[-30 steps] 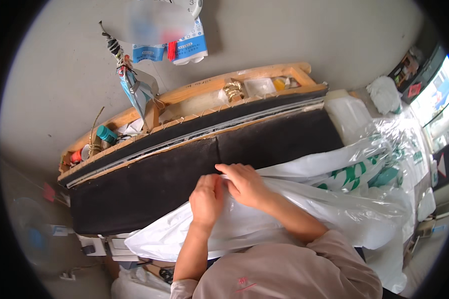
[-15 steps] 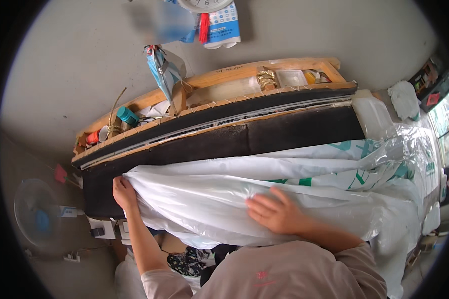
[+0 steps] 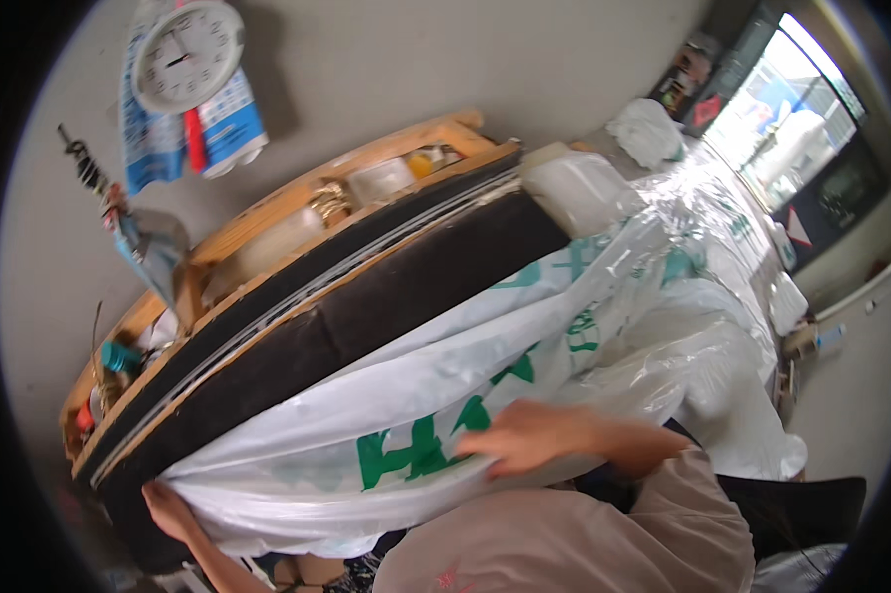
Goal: Fold and organize large white and green plastic sheets on a workspace.
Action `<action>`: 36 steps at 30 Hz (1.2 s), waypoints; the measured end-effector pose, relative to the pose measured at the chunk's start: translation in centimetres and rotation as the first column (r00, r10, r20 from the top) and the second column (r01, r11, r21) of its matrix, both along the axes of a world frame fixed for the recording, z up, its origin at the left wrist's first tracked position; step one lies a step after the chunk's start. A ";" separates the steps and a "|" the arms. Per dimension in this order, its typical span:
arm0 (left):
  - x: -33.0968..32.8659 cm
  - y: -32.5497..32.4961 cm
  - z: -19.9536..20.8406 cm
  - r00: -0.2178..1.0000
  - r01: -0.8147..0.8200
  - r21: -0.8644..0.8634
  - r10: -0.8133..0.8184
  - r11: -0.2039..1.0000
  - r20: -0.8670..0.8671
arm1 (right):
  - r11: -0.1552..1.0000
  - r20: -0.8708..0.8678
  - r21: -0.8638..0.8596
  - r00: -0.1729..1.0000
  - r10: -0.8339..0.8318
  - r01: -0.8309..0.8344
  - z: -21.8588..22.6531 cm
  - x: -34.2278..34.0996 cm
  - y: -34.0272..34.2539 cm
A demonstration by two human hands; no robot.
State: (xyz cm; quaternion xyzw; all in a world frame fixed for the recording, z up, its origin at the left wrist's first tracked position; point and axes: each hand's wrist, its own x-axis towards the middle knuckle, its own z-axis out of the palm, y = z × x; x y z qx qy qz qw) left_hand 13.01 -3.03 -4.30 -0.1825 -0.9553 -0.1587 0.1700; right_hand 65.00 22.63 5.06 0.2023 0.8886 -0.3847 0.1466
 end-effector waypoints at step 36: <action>-0.3 -2.8 4.2 0.953 -0.298 -0.163 0.285 0.940 -0.102 | -0.291 -0.980 -0.132 -0.169 -0.104 0.948 9.3 16.2 19.3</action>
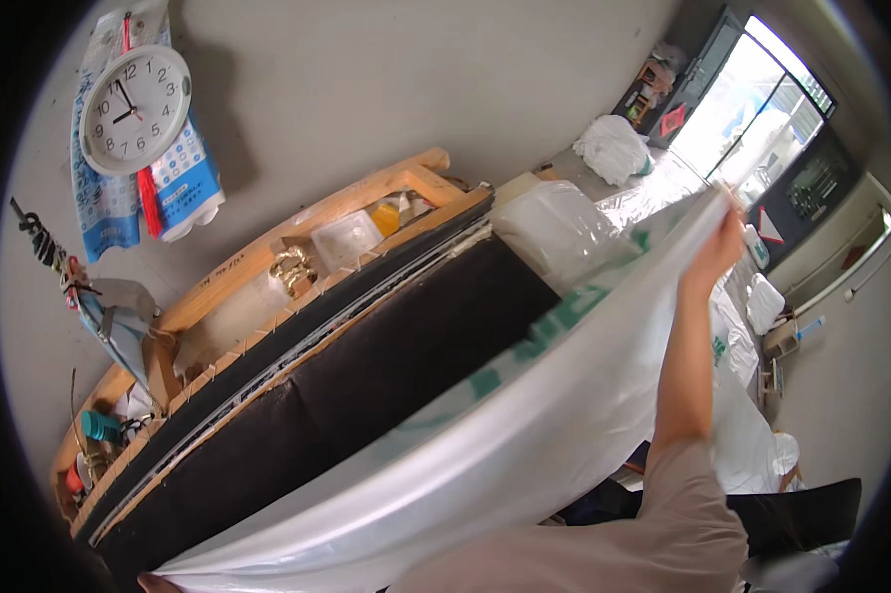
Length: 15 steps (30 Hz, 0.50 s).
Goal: Fold and organize large white and green plastic sheets on a workspace.
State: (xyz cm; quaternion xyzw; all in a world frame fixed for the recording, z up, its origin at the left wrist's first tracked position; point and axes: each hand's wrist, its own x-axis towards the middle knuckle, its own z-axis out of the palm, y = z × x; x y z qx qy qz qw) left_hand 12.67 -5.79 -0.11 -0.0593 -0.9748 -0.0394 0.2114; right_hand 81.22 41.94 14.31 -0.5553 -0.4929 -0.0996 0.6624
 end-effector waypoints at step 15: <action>-4.0 -4.4 -1.2 0.996 -0.089 0.053 0.090 0.995 -0.019 | 0.585 0.461 -0.801 0.493 0.738 -0.127 -17.2 -8.6 3.6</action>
